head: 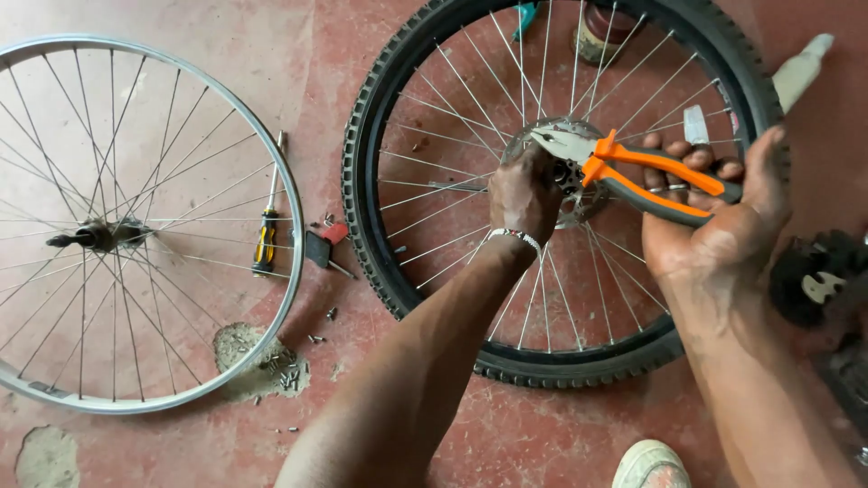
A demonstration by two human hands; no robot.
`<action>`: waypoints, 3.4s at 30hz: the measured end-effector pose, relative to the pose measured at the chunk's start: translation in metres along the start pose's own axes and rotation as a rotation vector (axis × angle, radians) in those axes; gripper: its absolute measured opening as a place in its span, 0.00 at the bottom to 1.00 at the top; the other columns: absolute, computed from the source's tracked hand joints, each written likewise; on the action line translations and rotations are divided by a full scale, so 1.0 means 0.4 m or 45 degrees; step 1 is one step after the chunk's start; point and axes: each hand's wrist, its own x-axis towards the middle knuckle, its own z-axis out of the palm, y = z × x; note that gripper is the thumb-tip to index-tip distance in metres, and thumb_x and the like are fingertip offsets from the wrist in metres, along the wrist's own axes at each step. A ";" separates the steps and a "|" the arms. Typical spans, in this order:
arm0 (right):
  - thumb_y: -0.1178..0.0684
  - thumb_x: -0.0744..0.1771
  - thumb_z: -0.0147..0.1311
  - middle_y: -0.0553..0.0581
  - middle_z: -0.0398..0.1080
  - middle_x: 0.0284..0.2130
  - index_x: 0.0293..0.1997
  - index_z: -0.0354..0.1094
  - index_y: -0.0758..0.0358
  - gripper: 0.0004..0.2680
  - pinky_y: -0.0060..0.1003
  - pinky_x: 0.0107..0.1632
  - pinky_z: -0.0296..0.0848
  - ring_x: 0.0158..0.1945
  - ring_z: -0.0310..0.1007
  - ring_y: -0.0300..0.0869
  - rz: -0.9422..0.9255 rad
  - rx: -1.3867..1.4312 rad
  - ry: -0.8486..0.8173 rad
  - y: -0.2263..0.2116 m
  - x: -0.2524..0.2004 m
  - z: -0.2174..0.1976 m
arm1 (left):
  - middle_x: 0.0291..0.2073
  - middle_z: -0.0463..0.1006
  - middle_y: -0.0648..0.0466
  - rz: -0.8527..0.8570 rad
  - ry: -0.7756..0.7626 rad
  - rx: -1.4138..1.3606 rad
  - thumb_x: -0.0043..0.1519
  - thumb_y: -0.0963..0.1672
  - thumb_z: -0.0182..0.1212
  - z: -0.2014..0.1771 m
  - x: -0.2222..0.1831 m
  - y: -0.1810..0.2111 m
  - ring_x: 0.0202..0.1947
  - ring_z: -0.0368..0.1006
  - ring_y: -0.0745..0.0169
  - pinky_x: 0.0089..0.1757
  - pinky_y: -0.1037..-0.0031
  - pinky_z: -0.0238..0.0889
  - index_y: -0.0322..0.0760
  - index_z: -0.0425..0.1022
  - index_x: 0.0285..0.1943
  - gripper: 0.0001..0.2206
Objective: Removing a disc brake rotor from a bicycle wheel hub using pliers and hands.
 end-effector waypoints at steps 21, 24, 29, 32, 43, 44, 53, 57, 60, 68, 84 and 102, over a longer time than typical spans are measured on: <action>0.50 0.67 0.37 0.51 0.56 0.13 0.16 0.52 0.58 0.15 0.49 0.45 0.76 0.25 0.63 0.42 0.061 -0.132 0.038 -0.019 0.166 -0.044 | 0.68 0.41 0.34 0.373 -0.164 0.596 0.62 0.55 0.41 -0.047 -0.133 -0.116 0.70 0.37 0.36 0.64 0.53 0.35 0.21 0.43 0.68 0.35; 0.53 0.68 0.39 0.49 0.55 0.14 0.15 0.52 0.56 0.15 0.51 0.47 0.78 0.25 0.63 0.41 0.076 -0.250 0.034 -0.018 0.204 -0.057 | 0.68 0.41 0.33 0.346 -0.204 0.598 0.62 0.55 0.39 -0.060 -0.138 -0.122 0.70 0.36 0.36 0.64 0.53 0.35 0.20 0.43 0.68 0.35; 0.56 0.67 0.42 0.48 0.56 0.15 0.15 0.52 0.54 0.15 0.49 0.49 0.79 0.27 0.65 0.40 0.096 -0.433 -0.080 -0.034 0.275 -0.038 | 0.68 0.40 0.33 0.319 -0.258 0.575 0.62 0.55 0.35 -0.066 -0.134 -0.118 0.70 0.35 0.36 0.64 0.53 0.34 0.20 0.41 0.68 0.35; 0.56 0.67 0.45 0.48 0.59 0.17 0.17 0.55 0.55 0.14 0.49 0.51 0.80 0.31 0.67 0.40 0.242 -0.475 -0.004 -0.032 0.383 -0.038 | 0.68 0.42 0.32 0.361 -0.221 0.520 0.62 0.53 0.42 -0.074 -0.126 -0.118 0.69 0.37 0.33 0.64 0.52 0.36 0.18 0.44 0.67 0.34; 0.70 0.66 0.40 0.57 0.51 0.20 0.32 0.58 0.78 0.04 0.34 0.20 0.45 0.20 0.46 0.40 -0.515 -2.252 -1.130 -0.043 0.358 0.065 | 0.68 0.43 0.35 0.311 -0.181 0.373 0.57 0.51 0.50 -0.084 -0.125 -0.109 0.70 0.37 0.38 0.64 0.56 0.34 0.20 0.45 0.67 0.35; 0.70 0.66 0.40 0.57 0.51 0.20 0.32 0.58 0.78 0.04 0.34 0.20 0.45 0.20 0.46 0.40 -0.512 -2.251 -1.143 -0.015 0.399 0.078 | 0.68 0.43 0.35 0.303 -0.173 0.377 0.57 0.51 0.50 -0.090 -0.125 -0.105 0.70 0.37 0.38 0.64 0.56 0.34 0.20 0.45 0.67 0.35; 0.51 0.65 0.50 0.47 0.61 0.20 0.18 0.57 0.54 0.11 0.50 0.54 0.81 0.34 0.67 0.40 0.301 -0.480 -0.012 -0.041 0.352 -0.039 | 0.44 0.74 0.47 0.234 -0.163 -0.259 0.50 0.35 0.57 -0.067 0.035 0.024 0.41 0.74 0.51 0.44 0.68 0.70 0.32 0.69 0.48 0.16; 0.48 0.64 0.59 0.46 0.60 0.20 0.20 0.57 0.52 0.13 0.49 0.59 0.79 0.37 0.67 0.41 0.164 -0.461 -0.250 -0.084 0.266 -0.052 | 0.29 0.80 0.48 0.167 -0.257 -0.252 0.48 0.35 0.55 -0.073 0.037 0.022 0.24 0.76 0.59 0.30 0.72 0.69 0.32 0.73 0.45 0.15; 0.48 0.65 0.56 0.49 0.60 0.21 0.20 0.58 0.54 0.12 0.49 0.57 0.78 0.37 0.67 0.42 0.135 -0.425 -0.296 -0.094 0.198 -0.039 | 0.28 0.81 0.50 0.211 -0.317 -0.227 0.49 0.35 0.55 -0.106 0.041 0.047 0.23 0.77 0.63 0.27 0.75 0.69 0.32 0.74 0.45 0.15; 0.46 0.66 0.46 0.57 0.70 0.41 0.34 0.65 0.61 0.10 0.40 0.62 0.70 0.51 0.73 0.41 0.151 -0.874 -0.376 -0.127 0.031 0.041 | 0.26 0.81 0.53 0.180 -0.332 -0.347 0.49 0.35 0.56 -0.246 0.033 0.151 0.21 0.73 0.69 0.27 0.76 0.66 0.32 0.74 0.45 0.14; 0.42 0.65 0.44 0.61 0.68 0.20 0.49 0.61 0.65 0.16 0.39 0.21 0.69 0.20 0.69 0.46 1.079 -0.895 -0.798 -0.017 -0.053 -0.104 | 0.30 0.83 0.62 0.540 -0.680 -0.275 0.49 0.37 0.60 -0.105 0.146 0.059 0.22 0.76 0.77 0.28 0.83 0.73 0.51 0.79 0.39 0.14; 0.54 0.65 0.41 0.61 0.65 0.45 0.56 0.59 0.69 0.15 0.38 0.45 0.67 0.45 0.66 0.46 0.615 -1.006 -0.466 -0.001 -0.012 -0.117 | 0.29 0.81 0.62 0.205 -0.550 -0.283 0.54 0.37 0.56 -0.105 0.105 0.051 0.23 0.77 0.74 0.28 0.80 0.72 0.45 0.79 0.40 0.11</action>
